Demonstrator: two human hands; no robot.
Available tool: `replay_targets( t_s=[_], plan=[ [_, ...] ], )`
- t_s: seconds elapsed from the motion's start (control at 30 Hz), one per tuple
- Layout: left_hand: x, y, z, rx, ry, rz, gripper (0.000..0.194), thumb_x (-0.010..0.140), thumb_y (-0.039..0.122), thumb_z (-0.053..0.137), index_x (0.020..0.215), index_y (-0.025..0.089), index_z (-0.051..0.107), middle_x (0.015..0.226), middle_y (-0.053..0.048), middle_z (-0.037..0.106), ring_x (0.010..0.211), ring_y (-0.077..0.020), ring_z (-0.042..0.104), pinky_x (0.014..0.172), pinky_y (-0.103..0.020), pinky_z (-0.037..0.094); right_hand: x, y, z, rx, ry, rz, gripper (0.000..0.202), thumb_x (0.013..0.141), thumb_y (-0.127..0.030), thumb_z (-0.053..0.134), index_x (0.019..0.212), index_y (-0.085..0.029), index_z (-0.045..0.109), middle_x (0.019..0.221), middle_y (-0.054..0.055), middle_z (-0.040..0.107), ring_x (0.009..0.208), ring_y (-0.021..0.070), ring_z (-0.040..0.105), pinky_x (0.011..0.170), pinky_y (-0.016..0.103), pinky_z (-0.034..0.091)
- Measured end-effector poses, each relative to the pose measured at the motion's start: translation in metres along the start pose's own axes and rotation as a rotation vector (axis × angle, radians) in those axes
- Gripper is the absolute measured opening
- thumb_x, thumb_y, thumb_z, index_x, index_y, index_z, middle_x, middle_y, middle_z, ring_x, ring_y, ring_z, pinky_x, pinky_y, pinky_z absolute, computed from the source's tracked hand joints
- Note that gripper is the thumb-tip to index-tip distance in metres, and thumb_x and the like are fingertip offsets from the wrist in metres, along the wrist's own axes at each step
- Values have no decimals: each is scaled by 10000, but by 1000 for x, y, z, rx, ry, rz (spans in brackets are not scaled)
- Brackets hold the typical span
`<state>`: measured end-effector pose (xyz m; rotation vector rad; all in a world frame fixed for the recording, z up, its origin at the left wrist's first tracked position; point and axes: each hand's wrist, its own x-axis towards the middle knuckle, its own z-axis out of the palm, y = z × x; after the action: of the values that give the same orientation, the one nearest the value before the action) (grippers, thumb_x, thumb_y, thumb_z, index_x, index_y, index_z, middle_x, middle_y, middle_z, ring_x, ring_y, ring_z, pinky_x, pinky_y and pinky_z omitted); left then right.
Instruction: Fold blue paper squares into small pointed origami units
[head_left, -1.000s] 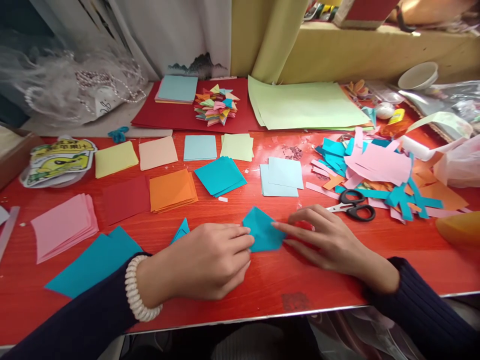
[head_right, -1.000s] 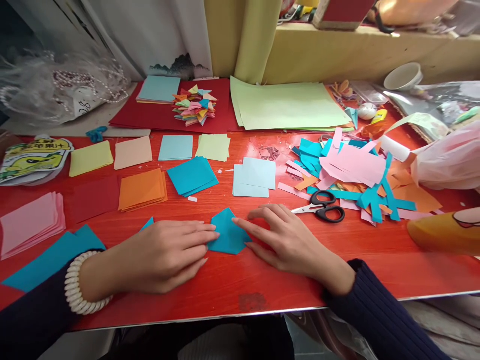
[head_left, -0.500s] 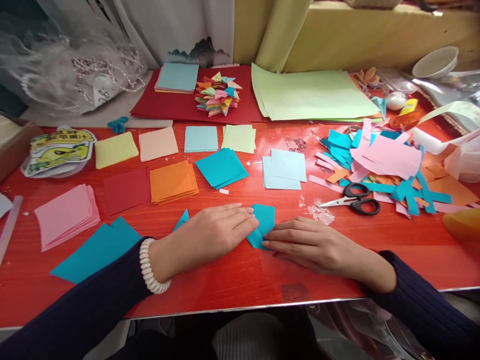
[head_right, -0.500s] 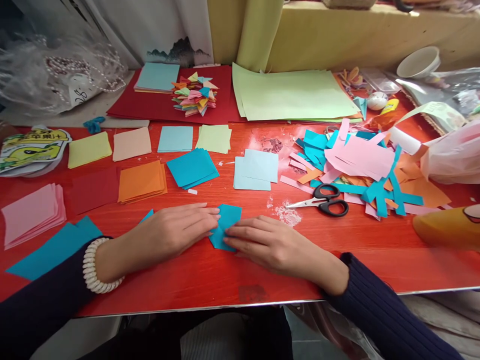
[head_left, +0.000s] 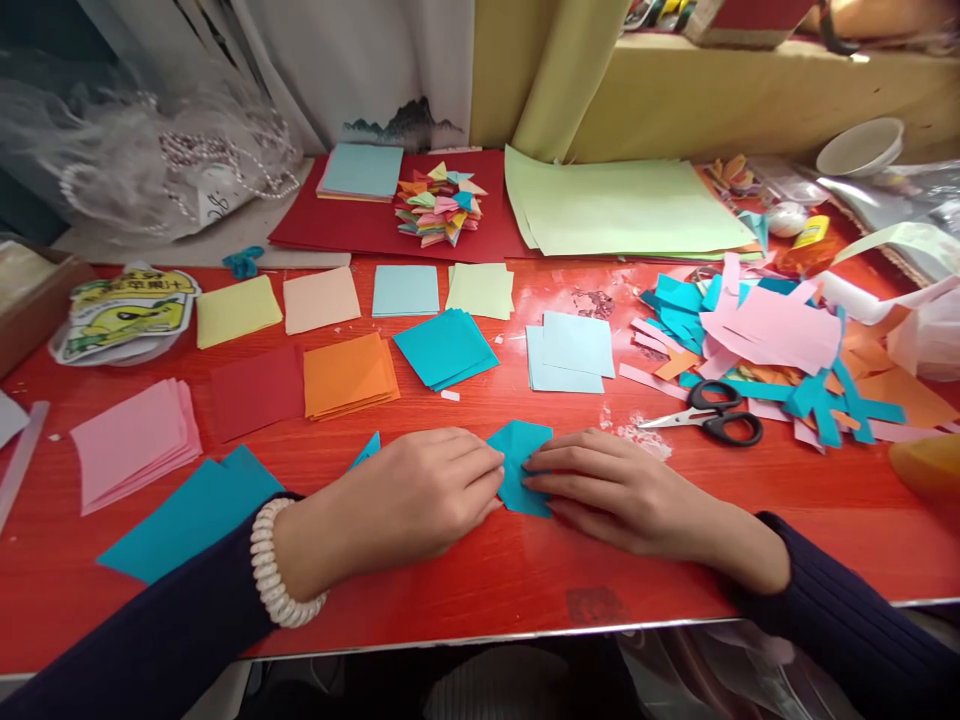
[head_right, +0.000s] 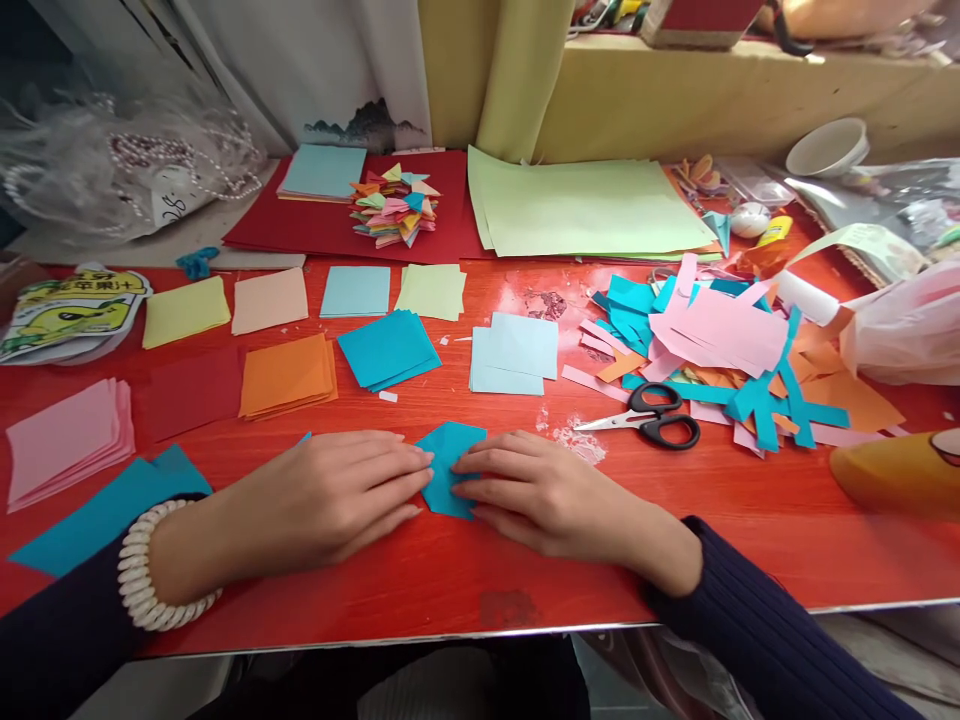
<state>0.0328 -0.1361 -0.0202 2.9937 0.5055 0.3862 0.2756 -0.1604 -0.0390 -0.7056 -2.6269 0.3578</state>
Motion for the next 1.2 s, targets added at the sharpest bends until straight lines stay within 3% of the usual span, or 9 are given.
replay_targets(
  t_s=[0.07, 0.23, 0.37, 0.6, 0.67, 0.87, 1.0, 1.2],
  plan=[
    [-1, 1, -3, -15, -11, 2, 229, 908, 241, 420, 997, 139, 605, 963, -79, 656, 954, -188, 601, 851, -347, 507, 1, 3, -2, 30, -35, -24, 262, 857, -173, 516, 1114, -134, 548, 1106, 83, 629, 1060, 177, 547, 867, 343, 493],
    [-3, -1, -2, -22, -50, 2, 289, 917, 255, 387, 1095, 122, 572, 1120, -75, 616, 1065, -203, 556, 956, -381, 452, 5, 2, -7, -171, -13, -162, 281, 847, -175, 540, 1124, -130, 549, 1072, 79, 650, 1023, 189, 575, 819, 334, 509],
    [-4, -3, 0, -33, -77, 2, 309, 916, 259, 384, 1124, 111, 558, 1140, -79, 609, 1109, -198, 531, 1006, -396, 408, 7, -4, -3, -237, 18, -133, 293, 831, -281, 572, 1082, -130, 574, 948, 64, 677, 953, 195, 601, 753, 328, 524],
    [-3, -2, -2, -39, -86, 1, 314, 915, 272, 378, 1103, 119, 578, 1133, -78, 616, 1118, -203, 530, 997, -373, 423, 2, -10, 1, -357, 12, -164, 237, 843, -125, 510, 1069, -108, 582, 988, 97, 665, 1004, 217, 583, 787, 354, 516],
    [-4, -2, -3, -33, -81, 13, 303, 913, 265, 381, 1088, 129, 588, 1141, -81, 610, 1123, -205, 528, 1003, -371, 418, 4, -9, 1, -239, 39, -91, 191, 858, -116, 472, 999, -121, 601, 938, 88, 667, 936, 201, 595, 741, 340, 517],
    [-3, 1, -4, -13, -76, 4, 276, 902, 236, 395, 1050, 127, 600, 1152, -99, 590, 1085, -239, 537, 944, -400, 450, 18, -8, 6, 210, 69, 322, 138, 875, -167, 470, 893, -166, 607, 828, 66, 590, 775, 148, 540, 668, 280, 485],
    [1, 4, -5, -54, -88, -19, 236, 893, 179, 389, 949, 120, 610, 992, -99, 624, 926, -207, 583, 788, -341, 506, 24, -12, 10, 212, 87, 458, 100, 856, -199, 511, 809, -162, 592, 777, 53, 566, 736, 158, 515, 661, 296, 460],
    [0, 6, -5, -56, -37, -9, 216, 894, 188, 392, 927, 122, 595, 894, -89, 638, 917, -195, 593, 803, -327, 499, 22, -12, 16, 195, 101, 502, 46, 845, -180, 520, 823, -168, 559, 795, 45, 558, 746, 162, 502, 665, 293, 439]
  ],
)
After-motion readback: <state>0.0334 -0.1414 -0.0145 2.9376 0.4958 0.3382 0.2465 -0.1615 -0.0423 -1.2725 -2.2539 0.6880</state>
